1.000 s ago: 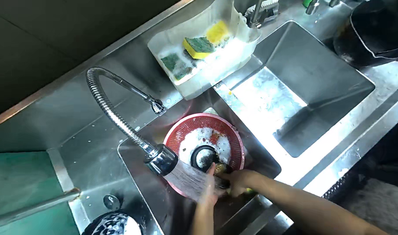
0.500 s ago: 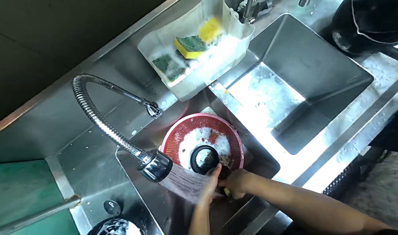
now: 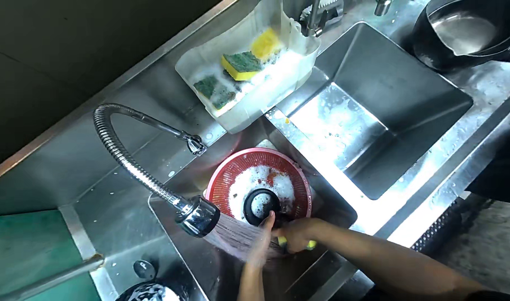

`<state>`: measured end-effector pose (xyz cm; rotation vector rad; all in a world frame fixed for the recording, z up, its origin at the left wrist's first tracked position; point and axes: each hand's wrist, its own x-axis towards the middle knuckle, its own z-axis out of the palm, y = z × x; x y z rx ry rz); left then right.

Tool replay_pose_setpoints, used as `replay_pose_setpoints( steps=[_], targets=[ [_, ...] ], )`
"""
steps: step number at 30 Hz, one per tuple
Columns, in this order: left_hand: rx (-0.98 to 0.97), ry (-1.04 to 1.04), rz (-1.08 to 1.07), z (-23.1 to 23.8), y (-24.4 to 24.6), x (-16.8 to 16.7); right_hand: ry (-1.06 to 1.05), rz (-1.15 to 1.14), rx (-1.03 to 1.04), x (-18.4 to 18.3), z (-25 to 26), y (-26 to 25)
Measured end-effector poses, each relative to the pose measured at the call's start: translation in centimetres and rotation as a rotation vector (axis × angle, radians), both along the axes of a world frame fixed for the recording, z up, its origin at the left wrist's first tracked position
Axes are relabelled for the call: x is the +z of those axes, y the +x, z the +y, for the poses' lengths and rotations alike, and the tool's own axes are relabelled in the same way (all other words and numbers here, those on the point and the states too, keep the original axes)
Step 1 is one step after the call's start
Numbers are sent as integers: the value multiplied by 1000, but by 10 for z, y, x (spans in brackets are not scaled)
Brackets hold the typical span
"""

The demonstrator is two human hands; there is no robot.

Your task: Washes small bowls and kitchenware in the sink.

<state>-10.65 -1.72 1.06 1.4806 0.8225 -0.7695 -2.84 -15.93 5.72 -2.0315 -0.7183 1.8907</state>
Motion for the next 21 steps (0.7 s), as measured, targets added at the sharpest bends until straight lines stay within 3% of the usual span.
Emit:
replay_pose_setpoints(
  steps=[3, 6, 9, 11, 13, 16, 18, 21],
  targets=[
    [13, 8, 1, -2, -1, 1, -63, -21, -129, -12, -3, 6],
    [-1, 87, -24, 1, 2, -1, -44, 4, -60, -10, -8, -3],
    [186, 124, -107, 13, 6, 7, -84, -58, -265, -5, -28, -4],
    [395, 13, -23, 18, 11, 20, -106, -72, -446, 2, -46, 6],
    [573, -96, 125, 14, 2, 10, -116, -88, -557, 4, -60, 8],
    [608, -48, 280, 9, -30, -24, -178, -109, -600, 6, -71, 9],
    [676, -139, 299, 3, -28, -13, -178, -115, -687, 6, -77, 11],
    [670, -198, 301, -9, -23, 1, 17, 25, -900, 2, -70, 5]
  ],
)
